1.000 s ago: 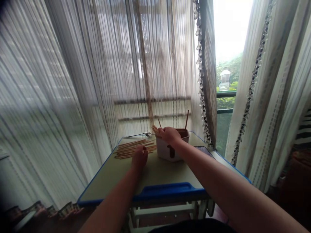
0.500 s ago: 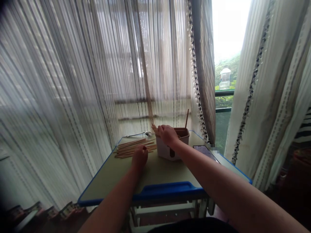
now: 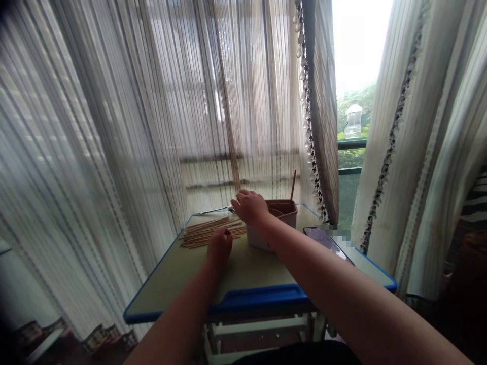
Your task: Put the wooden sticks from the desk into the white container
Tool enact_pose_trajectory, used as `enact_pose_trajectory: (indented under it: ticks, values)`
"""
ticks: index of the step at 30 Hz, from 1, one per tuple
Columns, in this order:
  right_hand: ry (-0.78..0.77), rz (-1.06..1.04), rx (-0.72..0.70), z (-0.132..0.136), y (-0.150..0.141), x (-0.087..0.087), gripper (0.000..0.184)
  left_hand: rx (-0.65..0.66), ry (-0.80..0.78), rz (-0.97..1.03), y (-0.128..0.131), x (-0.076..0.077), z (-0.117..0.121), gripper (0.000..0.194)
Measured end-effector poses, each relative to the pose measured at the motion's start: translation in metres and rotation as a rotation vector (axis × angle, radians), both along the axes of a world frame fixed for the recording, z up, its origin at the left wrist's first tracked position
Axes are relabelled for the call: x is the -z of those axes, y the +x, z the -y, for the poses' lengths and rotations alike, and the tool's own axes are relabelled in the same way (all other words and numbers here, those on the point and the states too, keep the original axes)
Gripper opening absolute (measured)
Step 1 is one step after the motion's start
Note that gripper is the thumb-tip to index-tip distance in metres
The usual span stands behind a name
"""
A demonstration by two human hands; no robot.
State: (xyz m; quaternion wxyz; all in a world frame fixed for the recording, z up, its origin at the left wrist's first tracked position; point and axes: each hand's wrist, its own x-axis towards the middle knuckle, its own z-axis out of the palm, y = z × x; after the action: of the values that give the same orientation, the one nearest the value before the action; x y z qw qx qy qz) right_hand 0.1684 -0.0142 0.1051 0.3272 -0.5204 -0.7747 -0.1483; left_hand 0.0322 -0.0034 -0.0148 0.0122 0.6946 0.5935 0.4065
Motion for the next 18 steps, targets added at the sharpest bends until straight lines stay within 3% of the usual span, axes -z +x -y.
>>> enact_pose_trajectory:
  ticks: [8,10,13,16,18]
  values:
    - [0.223,-0.107,-0.043,0.017,0.007,0.016,0.038,-0.117,-0.014,-0.161,-0.001,0.007,-0.005,0.019]
    - [0.318,-0.168,-0.019,0.032,0.007,0.032,0.035,-0.155,-0.047,-0.222,-0.002,0.011,-0.006,0.022]
    - [0.360,-0.192,-0.061,0.053,0.006,0.072,0.027,-0.169,-0.104,-0.280,-0.001,0.015,-0.007,0.022]
    - [0.223,-0.173,-0.111,0.063,0.005,0.109,0.017,-0.140,-0.140,-0.300,-0.001,0.014,-0.005,0.021]
    - [0.111,-0.197,-0.065,0.062,0.005,0.123,0.016,-0.128,-0.158,-0.292,-0.001,0.013,-0.004,0.020]
